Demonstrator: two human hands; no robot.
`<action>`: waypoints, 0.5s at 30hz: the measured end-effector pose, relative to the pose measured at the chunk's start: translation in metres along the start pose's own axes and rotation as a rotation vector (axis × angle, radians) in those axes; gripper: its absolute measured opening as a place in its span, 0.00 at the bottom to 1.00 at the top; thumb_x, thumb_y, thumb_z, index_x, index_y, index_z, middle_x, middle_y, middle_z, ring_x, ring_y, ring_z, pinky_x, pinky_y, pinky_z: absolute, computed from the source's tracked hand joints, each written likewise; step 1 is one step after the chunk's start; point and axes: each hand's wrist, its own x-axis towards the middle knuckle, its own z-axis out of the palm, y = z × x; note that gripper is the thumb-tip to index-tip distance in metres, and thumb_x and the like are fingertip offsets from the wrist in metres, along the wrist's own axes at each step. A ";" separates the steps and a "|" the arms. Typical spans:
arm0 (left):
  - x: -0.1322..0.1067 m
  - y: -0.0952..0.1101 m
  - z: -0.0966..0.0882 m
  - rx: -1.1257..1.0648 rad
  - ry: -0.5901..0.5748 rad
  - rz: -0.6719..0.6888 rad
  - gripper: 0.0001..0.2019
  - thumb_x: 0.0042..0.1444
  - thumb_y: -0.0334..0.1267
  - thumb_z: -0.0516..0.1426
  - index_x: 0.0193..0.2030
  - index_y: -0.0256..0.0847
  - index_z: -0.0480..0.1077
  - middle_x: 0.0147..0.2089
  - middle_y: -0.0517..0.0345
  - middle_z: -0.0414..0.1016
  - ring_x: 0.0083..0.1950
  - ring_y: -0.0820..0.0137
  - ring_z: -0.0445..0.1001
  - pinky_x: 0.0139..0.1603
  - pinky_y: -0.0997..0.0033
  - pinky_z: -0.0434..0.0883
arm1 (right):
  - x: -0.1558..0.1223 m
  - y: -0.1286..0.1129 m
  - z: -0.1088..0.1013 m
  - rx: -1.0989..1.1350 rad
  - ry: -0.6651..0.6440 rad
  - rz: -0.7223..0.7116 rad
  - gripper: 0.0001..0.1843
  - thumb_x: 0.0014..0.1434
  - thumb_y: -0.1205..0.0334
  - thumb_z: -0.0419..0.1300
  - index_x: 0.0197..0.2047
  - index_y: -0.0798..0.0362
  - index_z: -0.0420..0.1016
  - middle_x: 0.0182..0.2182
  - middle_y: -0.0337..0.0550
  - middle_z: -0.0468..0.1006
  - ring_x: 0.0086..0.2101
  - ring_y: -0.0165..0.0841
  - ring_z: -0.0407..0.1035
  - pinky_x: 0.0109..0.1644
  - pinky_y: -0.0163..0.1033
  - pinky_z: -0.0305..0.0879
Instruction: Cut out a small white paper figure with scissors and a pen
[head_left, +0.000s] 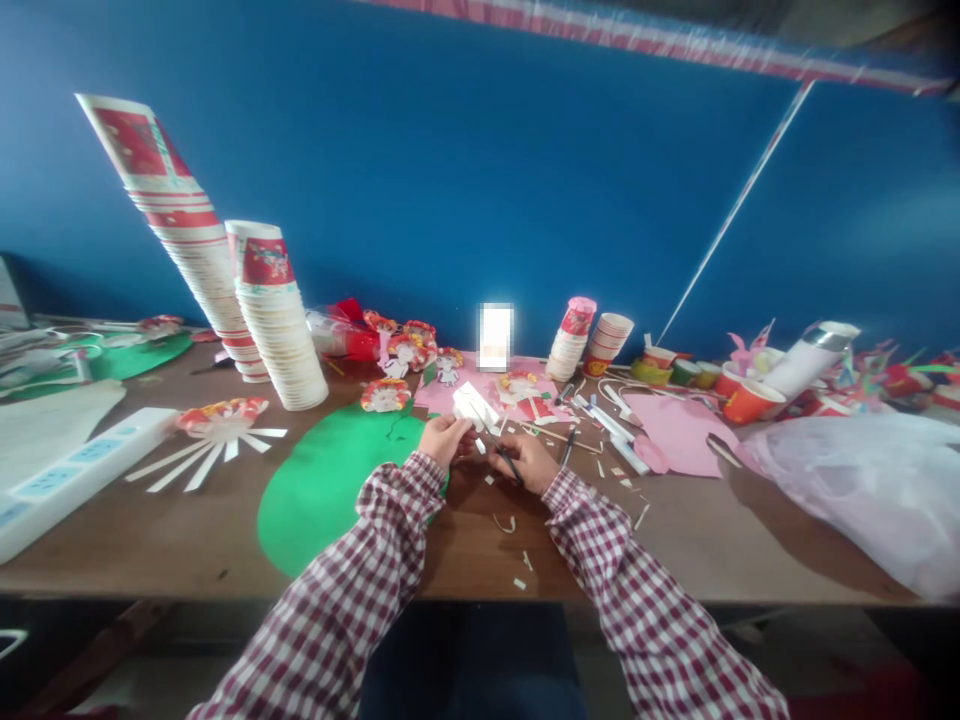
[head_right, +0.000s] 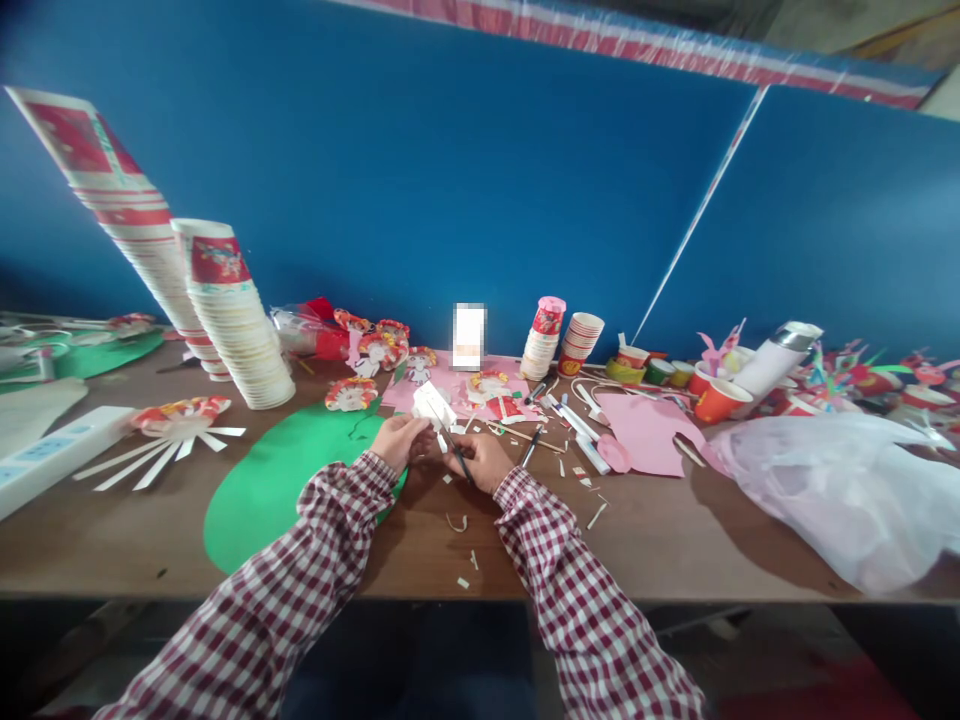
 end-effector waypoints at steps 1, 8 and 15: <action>0.001 -0.001 0.000 0.011 0.001 0.013 0.06 0.41 0.33 0.59 0.20 0.34 0.68 0.17 0.58 0.70 0.15 0.79 0.65 0.17 0.80 0.64 | 0.000 -0.001 0.000 0.000 0.000 -0.001 0.08 0.51 0.61 0.58 0.27 0.57 0.71 0.16 0.34 0.65 0.19 0.25 0.59 0.24 0.30 0.56; 0.003 -0.002 -0.003 0.081 -0.005 0.079 0.05 0.40 0.33 0.59 0.19 0.34 0.69 0.15 0.60 0.69 0.15 0.78 0.65 0.16 0.80 0.63 | 0.000 -0.003 0.001 0.013 -0.022 -0.019 0.09 0.52 0.61 0.56 0.25 0.57 0.70 0.15 0.33 0.64 0.19 0.25 0.58 0.24 0.30 0.56; 0.004 -0.001 -0.003 0.131 -0.015 0.094 0.06 0.40 0.34 0.58 0.18 0.34 0.69 0.14 0.61 0.68 0.14 0.78 0.64 0.16 0.80 0.62 | 0.000 -0.001 0.001 0.016 -0.017 -0.026 0.07 0.51 0.62 0.57 0.26 0.57 0.70 0.16 0.33 0.64 0.19 0.25 0.58 0.26 0.31 0.57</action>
